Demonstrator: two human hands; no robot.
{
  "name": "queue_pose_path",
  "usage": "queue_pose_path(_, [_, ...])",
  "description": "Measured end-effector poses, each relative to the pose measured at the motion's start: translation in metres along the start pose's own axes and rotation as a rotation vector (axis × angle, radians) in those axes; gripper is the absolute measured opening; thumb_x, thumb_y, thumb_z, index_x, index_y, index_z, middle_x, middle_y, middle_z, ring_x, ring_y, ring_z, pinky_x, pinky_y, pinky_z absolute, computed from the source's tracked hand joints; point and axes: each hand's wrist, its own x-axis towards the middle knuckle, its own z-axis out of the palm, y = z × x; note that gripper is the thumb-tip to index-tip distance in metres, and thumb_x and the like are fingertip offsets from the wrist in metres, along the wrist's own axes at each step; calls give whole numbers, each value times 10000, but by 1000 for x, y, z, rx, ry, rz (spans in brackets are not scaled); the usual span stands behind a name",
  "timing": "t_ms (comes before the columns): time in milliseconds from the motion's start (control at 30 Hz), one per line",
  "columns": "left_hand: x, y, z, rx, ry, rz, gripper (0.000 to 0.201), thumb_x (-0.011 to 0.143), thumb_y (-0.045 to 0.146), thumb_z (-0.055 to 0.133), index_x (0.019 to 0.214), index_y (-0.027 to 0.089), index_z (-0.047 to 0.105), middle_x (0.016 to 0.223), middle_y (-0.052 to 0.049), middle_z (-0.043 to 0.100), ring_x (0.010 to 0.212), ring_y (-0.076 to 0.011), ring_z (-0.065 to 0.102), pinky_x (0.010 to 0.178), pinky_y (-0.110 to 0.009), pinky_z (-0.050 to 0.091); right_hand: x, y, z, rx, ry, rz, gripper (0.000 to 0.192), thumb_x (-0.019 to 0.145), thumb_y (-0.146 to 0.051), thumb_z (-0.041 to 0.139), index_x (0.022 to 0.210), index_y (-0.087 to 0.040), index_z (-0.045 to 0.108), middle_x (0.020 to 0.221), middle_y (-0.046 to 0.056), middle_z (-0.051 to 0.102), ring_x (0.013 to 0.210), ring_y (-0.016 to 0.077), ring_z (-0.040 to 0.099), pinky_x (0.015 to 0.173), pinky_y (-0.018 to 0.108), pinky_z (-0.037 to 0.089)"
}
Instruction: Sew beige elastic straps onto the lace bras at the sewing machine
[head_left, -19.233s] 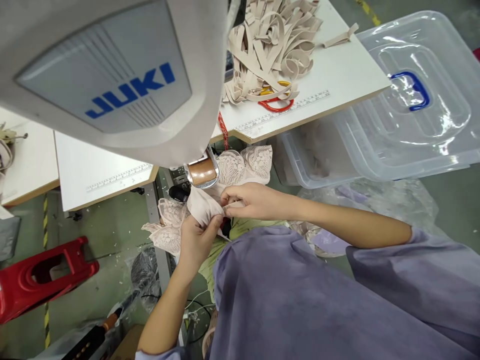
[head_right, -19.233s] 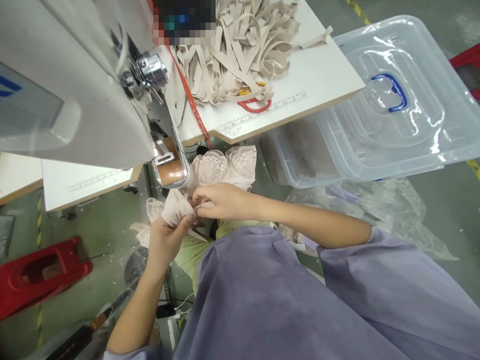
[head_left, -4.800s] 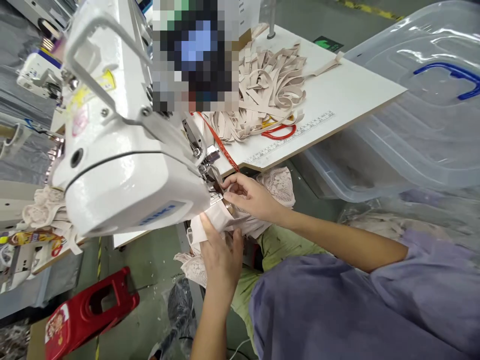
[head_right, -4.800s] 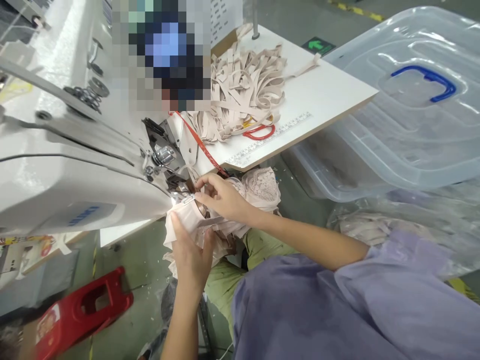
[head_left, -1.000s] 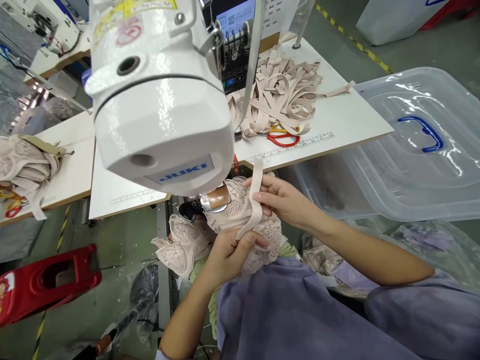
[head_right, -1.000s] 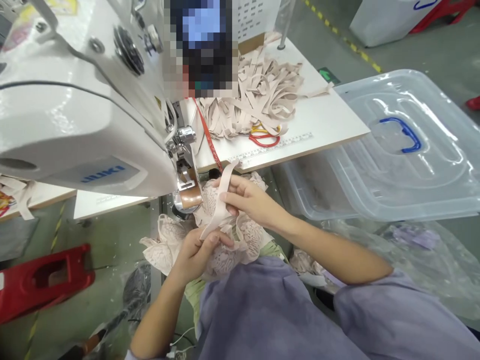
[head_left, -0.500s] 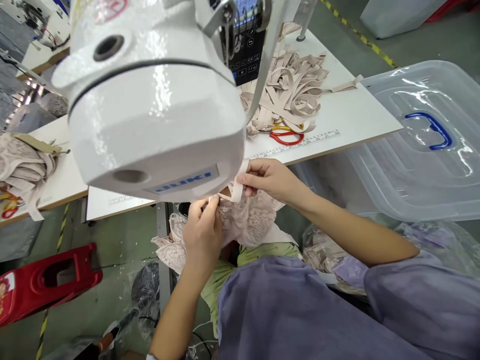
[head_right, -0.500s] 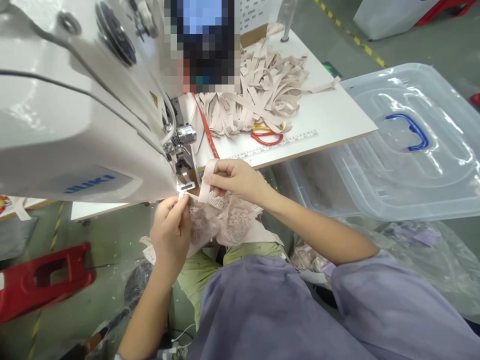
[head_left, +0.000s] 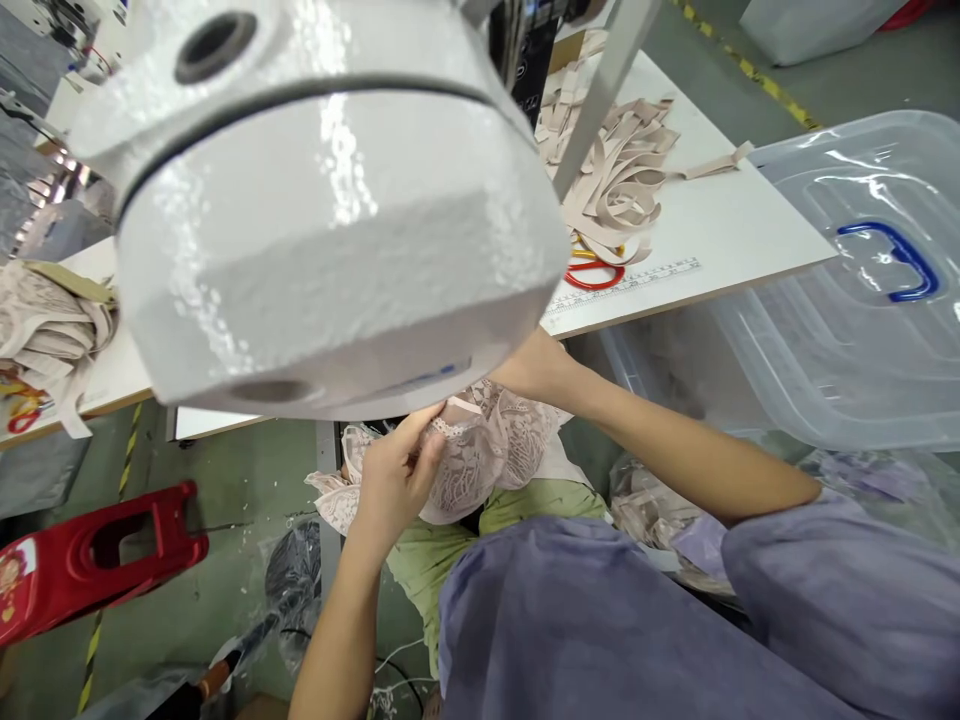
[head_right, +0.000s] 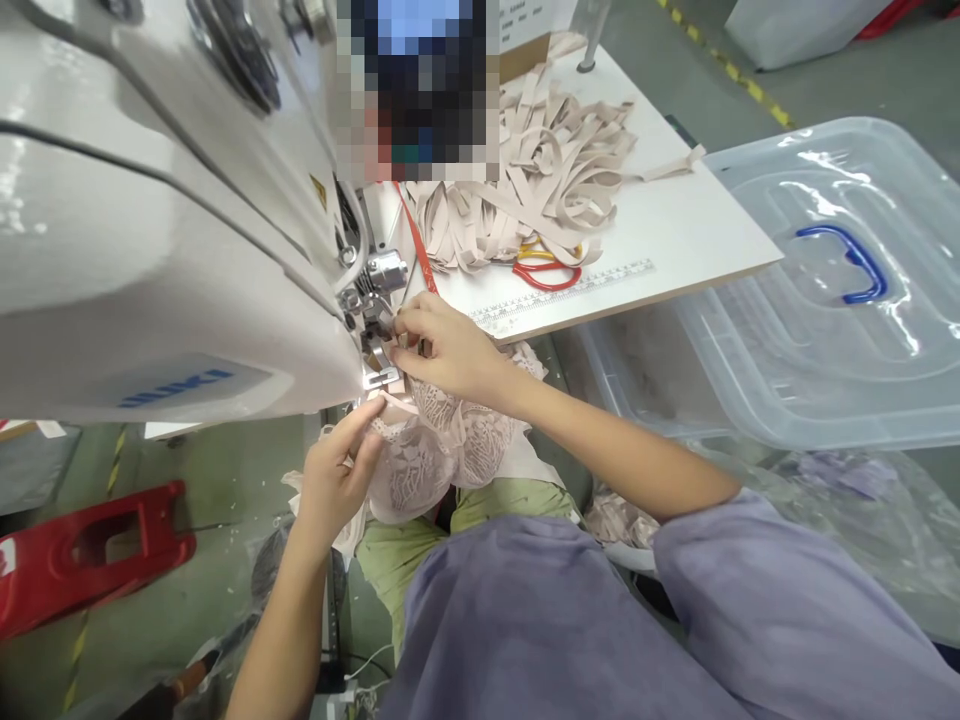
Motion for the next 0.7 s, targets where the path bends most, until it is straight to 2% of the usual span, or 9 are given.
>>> queue_pose_path(67, [-2,4,2,-71,2,-58,375,995,388,537,1328,250,643,1165,-86,745,947,-215,724,687,-263,562,3,4,3,-26,11,-61,102,877,-290,618,850,-200,579,1082,70,621,921,217,599,836,361,497])
queue_pose_path(133, [-4,13,4,-162,42,-159,368,996,400,540,1315,250,646,1168,-83,740,858,-191,723,650,-259,554,6,5,6,-23,10,-111,118,876,-265,596,795,-202,539,1071,66,612,932,216,592,844,360,494])
queue_pose_path(267, [-6,37,6,-305,158,-303,239,986,345,568,1143,239,713,1147,-59,737,1005,-194,702,811,-270,559,11,2,8,2,3,-169,172,871,-255,558,726,-214,474,936,45,578,842,200,566,760,343,486])
queue_pose_path(367, [-5,48,7,-351,152,-308,189,980,302,569,1048,237,733,1088,-38,748,1033,-185,691,858,-265,547,13,0,8,-10,1,-161,189,864,-255,552,702,-220,460,855,33,549,783,196,540,710,336,469])
queue_pose_path(533, [-3,49,6,-319,127,-291,205,978,300,568,1072,237,740,1096,-36,765,1014,-188,707,855,-276,555,14,1,8,-22,-31,-117,196,852,-242,560,687,-220,456,832,29,527,749,192,517,678,328,446])
queue_pose_path(700, [-2,47,5,-265,116,-257,228,981,292,562,1104,227,742,1121,-44,772,1030,-196,719,843,-278,568,17,5,10,-30,-40,-128,172,845,-231,575,701,-217,483,848,36,526,806,203,524,701,323,452])
